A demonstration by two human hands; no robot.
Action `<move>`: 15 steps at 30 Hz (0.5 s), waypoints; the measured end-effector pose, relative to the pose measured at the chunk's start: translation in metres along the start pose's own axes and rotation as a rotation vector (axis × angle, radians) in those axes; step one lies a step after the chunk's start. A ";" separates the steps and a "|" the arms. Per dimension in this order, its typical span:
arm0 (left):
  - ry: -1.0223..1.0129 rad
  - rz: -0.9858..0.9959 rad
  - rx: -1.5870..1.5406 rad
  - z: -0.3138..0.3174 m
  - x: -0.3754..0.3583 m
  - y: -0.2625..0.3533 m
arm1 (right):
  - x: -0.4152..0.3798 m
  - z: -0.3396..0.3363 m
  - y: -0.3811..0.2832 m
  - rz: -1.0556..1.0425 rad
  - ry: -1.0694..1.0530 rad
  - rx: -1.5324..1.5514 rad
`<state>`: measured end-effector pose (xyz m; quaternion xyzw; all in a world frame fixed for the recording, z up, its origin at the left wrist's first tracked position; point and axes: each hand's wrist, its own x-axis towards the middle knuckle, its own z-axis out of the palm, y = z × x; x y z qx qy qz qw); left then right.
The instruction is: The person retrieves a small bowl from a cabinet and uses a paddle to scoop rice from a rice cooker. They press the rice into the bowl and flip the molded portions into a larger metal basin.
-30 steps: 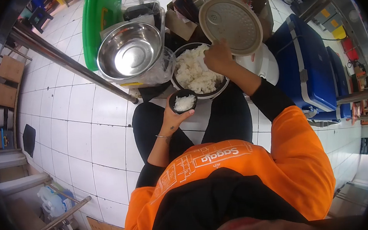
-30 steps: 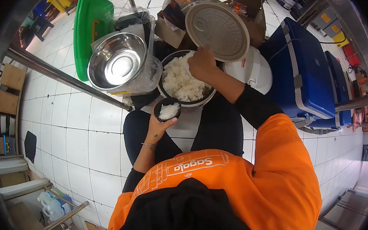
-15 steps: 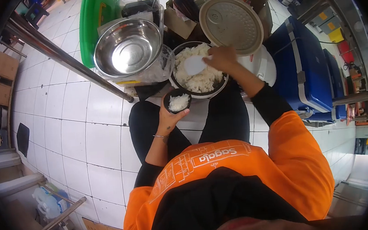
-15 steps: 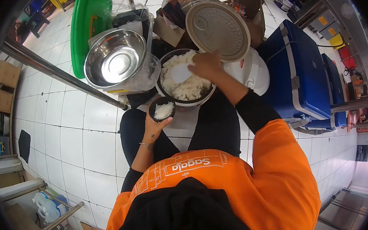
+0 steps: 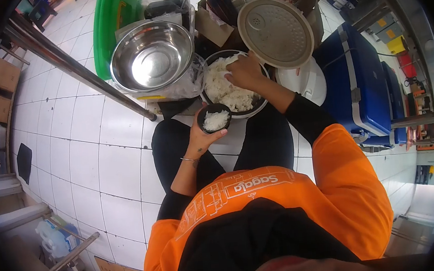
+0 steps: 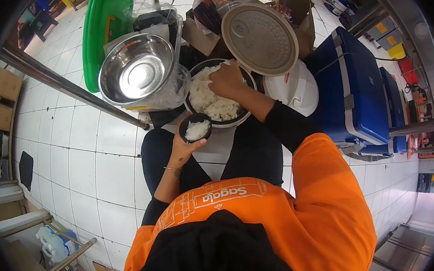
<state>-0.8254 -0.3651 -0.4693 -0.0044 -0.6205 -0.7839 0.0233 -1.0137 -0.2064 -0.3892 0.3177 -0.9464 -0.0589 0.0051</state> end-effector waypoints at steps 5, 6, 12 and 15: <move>0.024 0.034 0.044 0.001 0.000 -0.008 | 0.004 0.008 -0.002 -0.056 -0.078 0.035; 0.029 0.035 0.050 0.003 0.000 -0.006 | 0.004 0.012 -0.002 -0.028 -0.087 0.080; 0.044 0.030 0.021 0.010 -0.001 0.004 | -0.004 0.019 -0.008 0.078 -0.141 0.237; 0.051 0.030 0.004 0.012 -0.001 0.006 | -0.005 0.019 -0.006 0.090 -0.156 0.289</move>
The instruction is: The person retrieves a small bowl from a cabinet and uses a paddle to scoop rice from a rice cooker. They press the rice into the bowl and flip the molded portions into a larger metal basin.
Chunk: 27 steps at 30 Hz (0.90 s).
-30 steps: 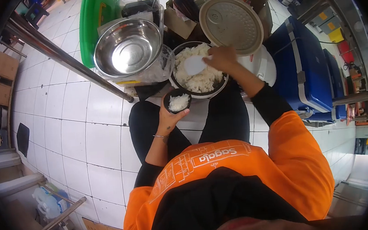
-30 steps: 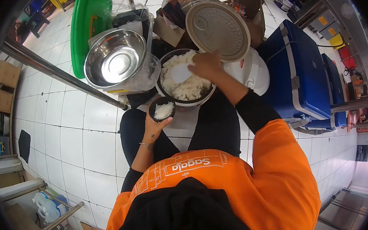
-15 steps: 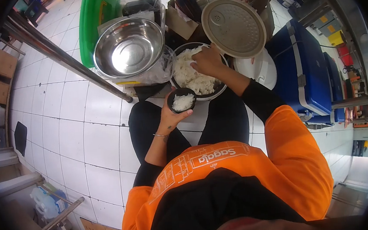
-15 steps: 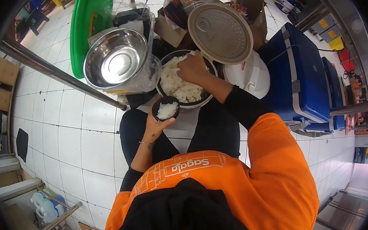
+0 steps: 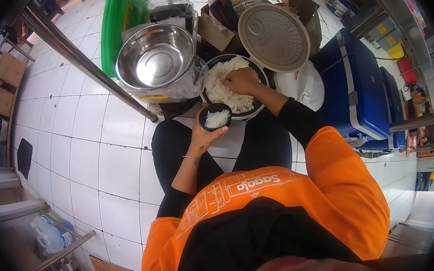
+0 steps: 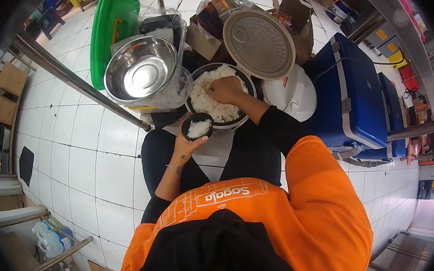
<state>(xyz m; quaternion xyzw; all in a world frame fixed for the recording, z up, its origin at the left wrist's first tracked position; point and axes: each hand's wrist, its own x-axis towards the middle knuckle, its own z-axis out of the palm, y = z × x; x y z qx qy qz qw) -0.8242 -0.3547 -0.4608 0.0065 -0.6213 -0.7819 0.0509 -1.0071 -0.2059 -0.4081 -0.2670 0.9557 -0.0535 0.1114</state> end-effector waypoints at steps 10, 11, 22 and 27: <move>-0.012 -0.009 0.006 -0.003 -0.001 -0.013 | -0.009 0.006 0.041 -0.184 0.020 0.108; 0.001 -0.002 0.001 -0.003 -0.002 -0.012 | -0.008 0.006 0.046 -0.185 0.022 0.109; 0.026 0.018 0.524 0.036 0.051 0.052 | -0.053 -0.048 0.071 -0.053 0.209 0.250; 0.069 0.227 0.659 0.060 0.098 0.039 | -0.113 -0.052 0.021 -0.189 0.293 0.135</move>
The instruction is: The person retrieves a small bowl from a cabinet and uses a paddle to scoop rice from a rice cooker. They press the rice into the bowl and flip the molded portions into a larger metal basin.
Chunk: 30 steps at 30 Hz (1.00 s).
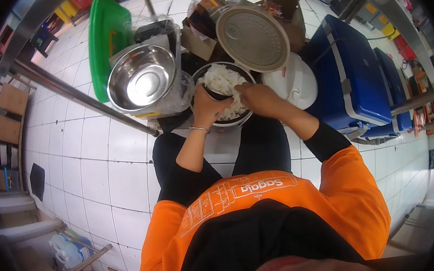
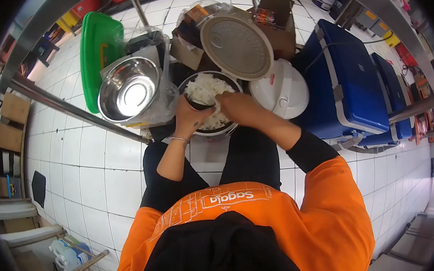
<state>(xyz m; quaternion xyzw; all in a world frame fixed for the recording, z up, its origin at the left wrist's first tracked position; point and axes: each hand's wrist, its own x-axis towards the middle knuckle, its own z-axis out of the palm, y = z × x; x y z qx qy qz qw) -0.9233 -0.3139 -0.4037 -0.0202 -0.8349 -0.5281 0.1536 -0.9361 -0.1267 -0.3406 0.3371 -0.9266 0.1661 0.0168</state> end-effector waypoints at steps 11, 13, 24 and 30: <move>-0.079 0.088 -0.039 -0.001 -0.006 -0.007 | -0.015 -0.007 0.038 -0.139 -0.181 0.069; -0.063 0.114 -0.053 -0.005 -0.005 -0.008 | -0.009 -0.004 0.058 0.143 -0.056 0.223; -0.175 0.098 0.010 -0.015 0.000 0.015 | -0.032 0.045 0.007 0.259 0.010 0.722; -0.155 0.128 0.099 -0.012 -0.004 0.014 | -0.027 0.038 -0.003 0.282 -0.168 0.513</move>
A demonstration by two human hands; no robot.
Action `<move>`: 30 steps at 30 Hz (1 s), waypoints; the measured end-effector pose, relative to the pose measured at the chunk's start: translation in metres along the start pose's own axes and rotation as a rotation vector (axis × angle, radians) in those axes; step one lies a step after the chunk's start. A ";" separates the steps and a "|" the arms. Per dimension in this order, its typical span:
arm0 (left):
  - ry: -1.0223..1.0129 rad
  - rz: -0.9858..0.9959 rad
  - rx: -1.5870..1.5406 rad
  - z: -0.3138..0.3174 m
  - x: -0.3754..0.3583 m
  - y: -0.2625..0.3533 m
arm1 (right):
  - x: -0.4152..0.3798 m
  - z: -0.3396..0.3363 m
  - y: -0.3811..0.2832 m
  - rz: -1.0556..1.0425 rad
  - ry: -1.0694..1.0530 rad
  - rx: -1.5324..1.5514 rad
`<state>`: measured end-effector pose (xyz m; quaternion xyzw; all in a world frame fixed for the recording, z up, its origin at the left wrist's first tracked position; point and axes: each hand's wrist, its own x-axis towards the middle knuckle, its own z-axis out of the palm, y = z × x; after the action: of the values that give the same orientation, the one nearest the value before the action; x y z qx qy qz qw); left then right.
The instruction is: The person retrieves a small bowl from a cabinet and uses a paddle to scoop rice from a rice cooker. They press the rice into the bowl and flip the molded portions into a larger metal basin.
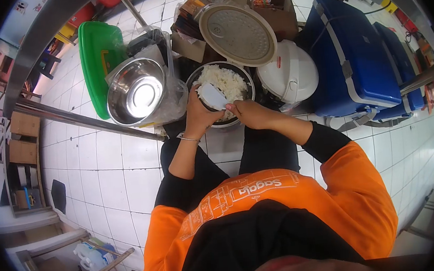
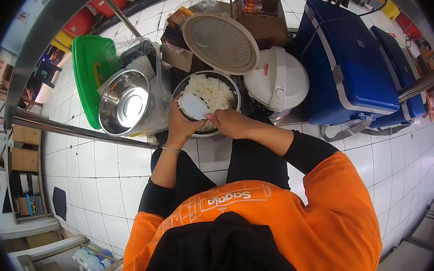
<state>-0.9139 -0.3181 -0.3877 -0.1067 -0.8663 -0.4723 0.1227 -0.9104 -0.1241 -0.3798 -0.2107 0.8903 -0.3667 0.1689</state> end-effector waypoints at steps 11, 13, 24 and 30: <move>0.016 -0.096 -0.187 0.009 -0.001 -0.012 | 0.044 -0.077 0.019 0.300 -0.398 0.232; 0.011 -0.110 -0.202 0.010 -0.001 -0.015 | 0.043 -0.080 0.021 0.325 -0.269 0.248; 0.157 -0.151 -0.474 -0.025 0.007 0.010 | 0.025 -0.018 0.037 -0.270 0.359 0.198; 0.247 -0.408 -0.209 -0.160 0.046 0.015 | -0.017 -0.049 0.004 0.258 0.159 0.729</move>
<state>-0.9351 -0.4416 -0.2775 0.1168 -0.7947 -0.5839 0.1181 -0.9196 -0.0845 -0.3468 0.0060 0.7310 -0.6499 0.2080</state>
